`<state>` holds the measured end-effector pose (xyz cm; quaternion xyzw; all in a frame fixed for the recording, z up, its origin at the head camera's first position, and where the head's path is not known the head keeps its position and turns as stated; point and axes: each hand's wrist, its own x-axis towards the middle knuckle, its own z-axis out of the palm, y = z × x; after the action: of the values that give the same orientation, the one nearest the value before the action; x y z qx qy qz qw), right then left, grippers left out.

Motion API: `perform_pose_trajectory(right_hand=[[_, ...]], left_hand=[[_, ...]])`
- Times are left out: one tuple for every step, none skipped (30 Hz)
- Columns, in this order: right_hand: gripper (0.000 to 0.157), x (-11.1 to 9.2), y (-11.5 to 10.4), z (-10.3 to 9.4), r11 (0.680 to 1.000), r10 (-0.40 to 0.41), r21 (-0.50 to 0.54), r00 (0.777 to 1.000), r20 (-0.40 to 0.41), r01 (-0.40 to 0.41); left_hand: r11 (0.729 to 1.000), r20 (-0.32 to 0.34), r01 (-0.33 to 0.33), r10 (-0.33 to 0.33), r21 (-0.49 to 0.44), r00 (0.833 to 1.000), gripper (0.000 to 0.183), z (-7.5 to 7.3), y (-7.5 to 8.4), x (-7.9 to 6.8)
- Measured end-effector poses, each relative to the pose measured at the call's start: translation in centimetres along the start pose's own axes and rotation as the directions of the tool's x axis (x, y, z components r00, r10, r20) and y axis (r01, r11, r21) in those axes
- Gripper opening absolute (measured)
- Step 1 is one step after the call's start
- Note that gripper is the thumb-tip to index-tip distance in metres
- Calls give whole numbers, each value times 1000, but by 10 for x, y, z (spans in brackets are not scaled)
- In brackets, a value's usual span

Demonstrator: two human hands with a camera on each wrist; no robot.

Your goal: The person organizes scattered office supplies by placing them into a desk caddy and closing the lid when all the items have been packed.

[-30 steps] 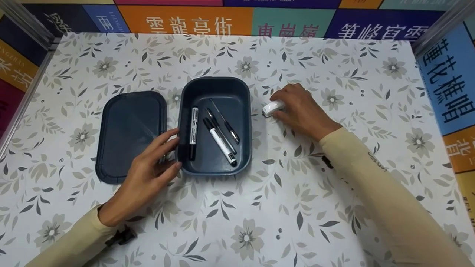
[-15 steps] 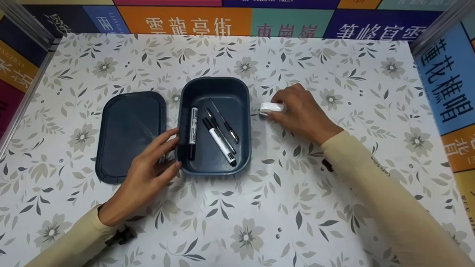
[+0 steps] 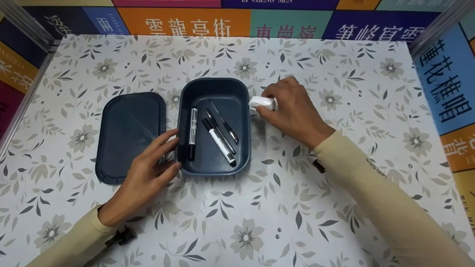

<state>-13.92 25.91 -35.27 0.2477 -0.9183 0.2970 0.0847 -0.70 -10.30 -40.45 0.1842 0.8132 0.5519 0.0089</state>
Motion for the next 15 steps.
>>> perform_pose_trajectory(right_hand=[[15, 0, -2, 1, 1000, 1, -3, 1000, -11, -1], [15, 0, -3, 1, 1000, 0, -8, 1000, -22, 0], [15, 0, -4, 1, 1000, -3, -12, 999, -32, 2], [15, 0, -6, 2, 1000, -7, -15, 999, -42, 6], [16, 1, -6, 2, 1000, -12, -20, 999, -52, 11], [17, 1, -7, 2, 1000, -16, -21, 998, -62, 15], [17, 2, -8, 2, 1000, -20, -24, 997, -70, 19], [18, 2, -9, 1, 999, -24, -28, 997, -79, 22], [19, 3, -10, 1, 999, -27, -30, 996, -86, 24], [20, 4, -11, 1, 999, -28, -30, 995, -92, 25], [20, 5, -12, 1, 999, -31, -30, 995, -96, 29], [21, 5, -14, 1, 999, -33, -29, 995, -98, 30], [21, 6, -16, 2, 999, -32, -27, 995, -98, 30], [21, 6, -18, 2, 999, -35, -26, 995, -97, 32], [21, 7, -20, 3, 999, -41, -26, 995, -95, 39]], left_hand=[[1000, 0, 1, -1, -6, 1000, 60, 0, 0, 0], [1000, 1, 2, -2, -13, 1000, 61, 0, 0, 0], [1000, 1, 3, -3, -19, 1000, 61, 0, 0, 0], [1000, 1, 4, -4, -24, 1000, 61, 0, 0, -1], [1000, 2, 4, -4, -30, 1000, 61, 0, 0, -1], [1000, 3, 4, -4, -31, 1000, 61, 0, 0, -1], [999, 5, 4, -4, -32, 1000, 61, 0, 0, -1], [1000, 6, 4, -4, -31, 1000, 61, 0, 0, -1], [1000, 6, 4, -4, -29, 1000, 61, 0, 0, -1], [1000, 7, 4, -4, -27, 1000, 60, 0, 0, 0], [1000, 7, 3, -3, -25, 1000, 60, 0, 0, 0], [1000, 6, 2, -2, -23, 1000, 60, 0, 0, 0], [1000, 6, 2, -2, -23, 1000, 60, 0, 0, 0], [1000, 5, 2, -2, -23, 1000, 60, 0, 0, 0], [1000, 4, 1, -1, -23, 1000, 60, 0, 0, 0]])
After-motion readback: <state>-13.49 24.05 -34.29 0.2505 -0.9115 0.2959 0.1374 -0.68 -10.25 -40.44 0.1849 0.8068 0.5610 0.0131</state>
